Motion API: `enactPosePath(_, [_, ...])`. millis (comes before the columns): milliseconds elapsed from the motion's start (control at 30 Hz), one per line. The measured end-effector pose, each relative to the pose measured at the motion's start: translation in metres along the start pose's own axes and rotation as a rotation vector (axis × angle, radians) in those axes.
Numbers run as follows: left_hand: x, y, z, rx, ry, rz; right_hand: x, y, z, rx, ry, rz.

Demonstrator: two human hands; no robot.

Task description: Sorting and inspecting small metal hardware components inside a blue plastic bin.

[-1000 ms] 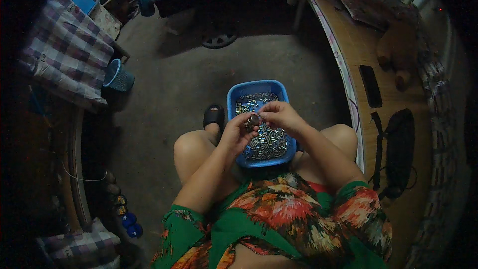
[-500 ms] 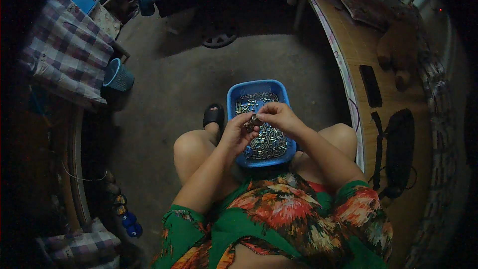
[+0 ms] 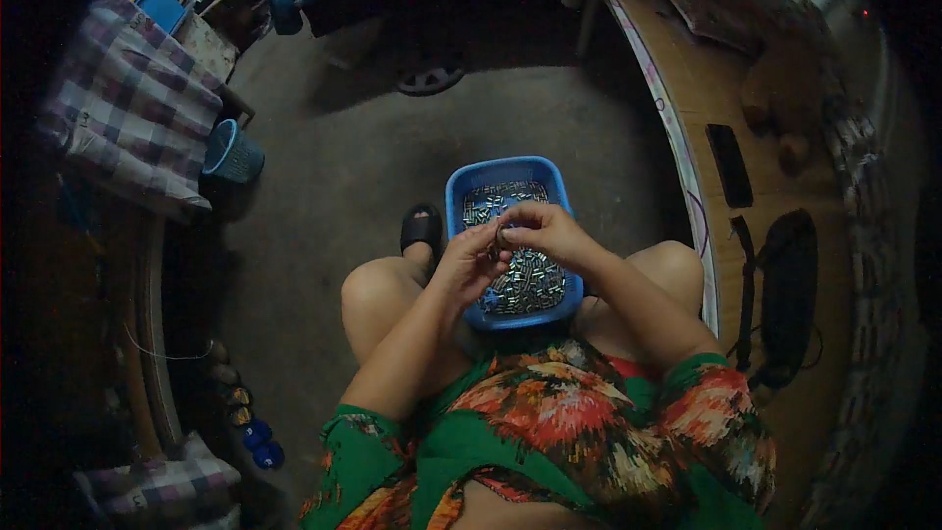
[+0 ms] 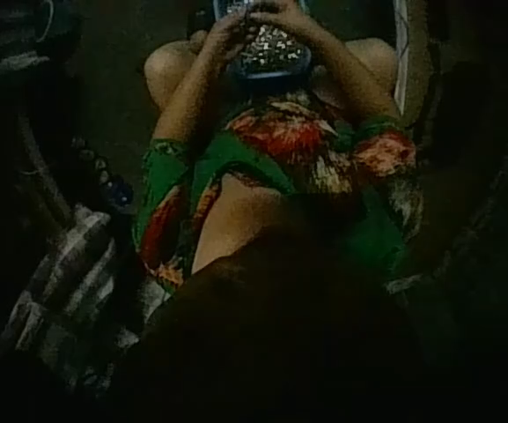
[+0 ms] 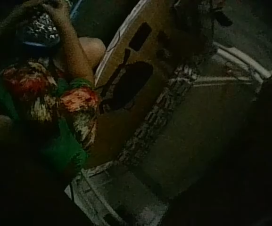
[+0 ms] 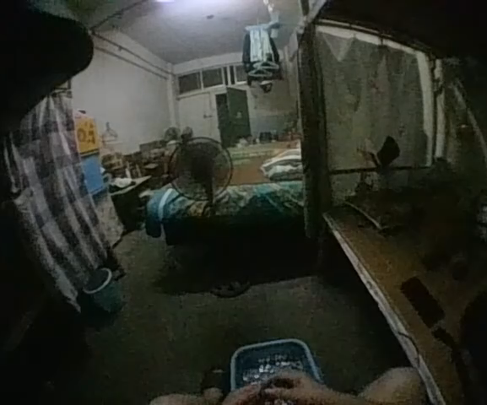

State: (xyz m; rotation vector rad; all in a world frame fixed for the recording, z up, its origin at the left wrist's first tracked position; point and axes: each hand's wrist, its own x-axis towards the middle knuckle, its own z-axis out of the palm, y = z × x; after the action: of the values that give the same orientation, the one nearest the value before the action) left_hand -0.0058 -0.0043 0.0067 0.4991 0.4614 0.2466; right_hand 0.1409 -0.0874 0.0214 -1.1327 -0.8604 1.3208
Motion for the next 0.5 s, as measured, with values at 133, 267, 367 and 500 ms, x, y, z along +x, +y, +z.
enactPosePath(133, [0.002, -0.001, 0.000, -0.013, 0.055, -0.041, -0.002, 0.000, -0.004, -0.028, 0.020, 0.014])
enactPosePath(267, [0.002, -0.002, -0.001, -0.010, 0.110, -0.040, -0.003, -0.004, -0.006, -0.069, 0.080, 0.186])
enactPosePath(367, [0.005, -0.001, -0.009, 0.013, -0.043, -0.109, -0.003, -0.002, -0.008, -0.006, 0.067, 0.249])
enactPosePath(500, [0.000, -0.001, -0.003, -0.006, -0.035, -0.096, -0.002, -0.007, -0.006, -0.021, 0.103, 0.223])
